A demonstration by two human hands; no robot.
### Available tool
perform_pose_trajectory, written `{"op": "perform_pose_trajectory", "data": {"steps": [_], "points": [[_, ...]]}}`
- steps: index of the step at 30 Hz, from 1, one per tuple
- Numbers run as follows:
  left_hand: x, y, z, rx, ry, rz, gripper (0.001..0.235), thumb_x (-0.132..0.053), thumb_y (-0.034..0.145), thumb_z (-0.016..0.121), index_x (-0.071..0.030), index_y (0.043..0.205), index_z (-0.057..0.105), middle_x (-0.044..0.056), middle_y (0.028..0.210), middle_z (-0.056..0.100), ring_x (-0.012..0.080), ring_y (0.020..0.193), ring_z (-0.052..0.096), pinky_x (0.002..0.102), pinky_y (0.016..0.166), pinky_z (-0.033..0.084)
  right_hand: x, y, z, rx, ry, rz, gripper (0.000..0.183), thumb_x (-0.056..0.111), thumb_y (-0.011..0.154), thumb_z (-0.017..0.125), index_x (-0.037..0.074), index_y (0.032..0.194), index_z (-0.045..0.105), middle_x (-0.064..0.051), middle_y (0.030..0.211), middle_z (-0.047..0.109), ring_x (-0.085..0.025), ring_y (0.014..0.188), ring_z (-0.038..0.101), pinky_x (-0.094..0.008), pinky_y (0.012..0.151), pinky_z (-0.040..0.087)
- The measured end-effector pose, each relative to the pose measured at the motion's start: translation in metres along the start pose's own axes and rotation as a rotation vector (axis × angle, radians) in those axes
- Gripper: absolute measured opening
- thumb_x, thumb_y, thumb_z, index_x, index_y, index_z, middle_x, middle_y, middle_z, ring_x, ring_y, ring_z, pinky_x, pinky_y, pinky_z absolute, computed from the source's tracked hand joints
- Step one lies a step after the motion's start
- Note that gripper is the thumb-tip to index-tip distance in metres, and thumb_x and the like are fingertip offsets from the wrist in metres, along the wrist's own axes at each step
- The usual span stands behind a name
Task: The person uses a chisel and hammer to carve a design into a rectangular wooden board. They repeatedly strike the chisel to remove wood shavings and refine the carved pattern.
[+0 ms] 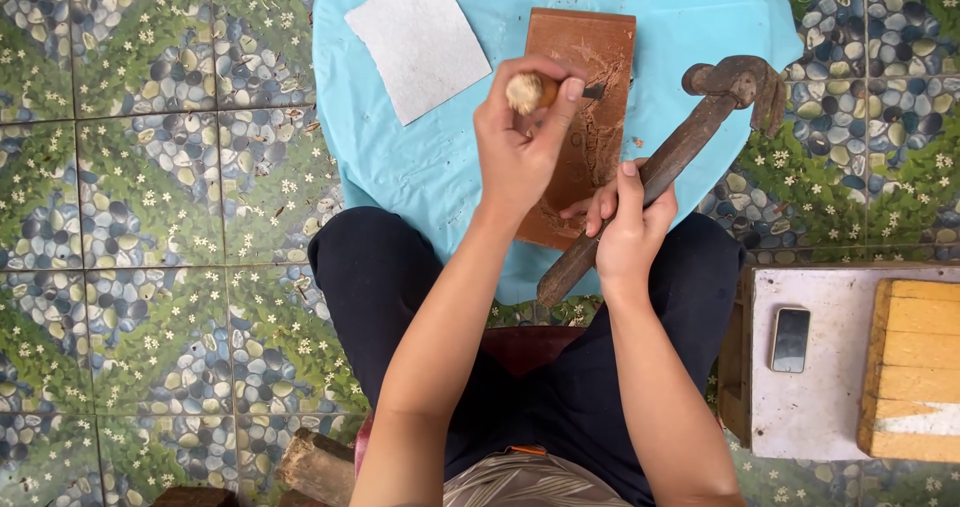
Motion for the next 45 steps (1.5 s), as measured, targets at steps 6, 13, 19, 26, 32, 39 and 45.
{"op": "perform_pose_trajectory", "data": {"steps": [6, 13, 19, 26, 32, 39, 45], "points": [[0.032, 0.014, 0.008, -0.204, -0.349, -0.279, 0.046, -0.040, 0.094, 0.062, -0.013, 0.062, 0.042, 0.003, 0.055, 0.045, 0.0148, 0.055, 0.052, 0.036, 0.075, 0.056, 0.016, -0.006, 0.007, 0.117, -0.044, 0.035, 0.029, 0.029, 0.108, 0.052, 0.010, 0.089, 0.042, 0.000, 0.056, 0.033, -0.013, 0.037, 0.035, -0.034, 0.039, 0.047], [0.030, -0.006, 0.011, -0.582, -0.311, -0.453, 0.047, -0.038, 0.093, 0.056, -0.018, 0.056, 0.034, -0.006, 0.056, 0.036, 0.0086, 0.061, 0.038, 0.025, 0.071, 0.033, 0.086, -0.046, 0.011, 0.451, -0.922, -0.204, 0.024, 0.030, 0.099, 0.064, 0.006, 0.101, 0.059, -0.002, 0.058, 0.057, -0.019, 0.045, 0.049, -0.035, 0.050, 0.039], [0.082, -0.011, 0.005, -0.522, -0.424, -0.120, 0.060, -0.029, 0.113, 0.044, -0.011, 0.057, 0.034, 0.006, 0.047, 0.035, 0.0233, 0.052, 0.048, 0.033, 0.076, 0.049, 0.097, -0.058, 0.044, 0.818, -1.123, -0.406, 0.022, 0.019, 0.092, 0.073, 0.001, 0.096, 0.061, -0.015, 0.050, 0.053, -0.037, 0.042, 0.061, -0.040, 0.038, 0.048], [0.088, -0.011, 0.004, -0.556, -0.355, -0.131, 0.063, -0.029, 0.114, 0.042, -0.008, 0.054, 0.038, 0.010, 0.046, 0.037, 0.0254, 0.050, 0.051, 0.035, 0.069, 0.052, 0.104, -0.056, 0.070, 1.032, -1.353, -0.122, 0.022, 0.023, 0.096, 0.063, 0.003, 0.105, 0.059, -0.013, 0.063, 0.059, -0.032, 0.052, 0.062, -0.042, 0.050, 0.051], [0.074, -0.016, 0.006, -0.554, -0.339, -0.165, 0.058, -0.026, 0.112, 0.043, -0.012, 0.056, 0.040, 0.006, 0.048, 0.041, 0.0186, 0.052, 0.049, 0.031, 0.068, 0.047, 0.097, -0.054, 0.073, 1.129, -1.418, -0.045, 0.035, 0.026, 0.096, 0.063, 0.001, 0.120, 0.055, -0.025, 0.079, 0.070, -0.041, 0.066, 0.073, -0.048, 0.061, 0.060], [0.079, -0.013, 0.005, -0.579, -0.331, -0.216, 0.062, -0.030, 0.112, 0.045, -0.008, 0.054, 0.039, 0.009, 0.048, 0.039, 0.0237, 0.056, 0.053, 0.034, 0.073, 0.050, 0.109, -0.035, 0.076, 1.025, -1.498, -0.064, 0.025, 0.020, 0.094, 0.064, 0.003, 0.111, 0.060, -0.017, 0.072, 0.067, -0.039, 0.066, 0.072, -0.048, 0.061, 0.060], [0.047, -0.015, 0.011, -0.570, -0.251, -0.306, 0.057, -0.033, 0.109, 0.047, -0.012, 0.056, 0.039, 0.005, 0.051, 0.043, 0.0182, 0.060, 0.055, 0.027, 0.072, 0.044, 0.114, -0.046, 0.075, 1.010, -1.458, 0.004, 0.017, 0.017, 0.095, 0.062, 0.002, 0.100, 0.061, -0.017, 0.066, 0.065, -0.037, 0.062, 0.070, -0.046, 0.059, 0.058]]}}
Point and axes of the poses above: each hand's wrist, its own y-axis towards the middle knuckle, its own z-axis out of the palm, x = y × z, the point moved 3 cm from there along y, towards the middle knuckle
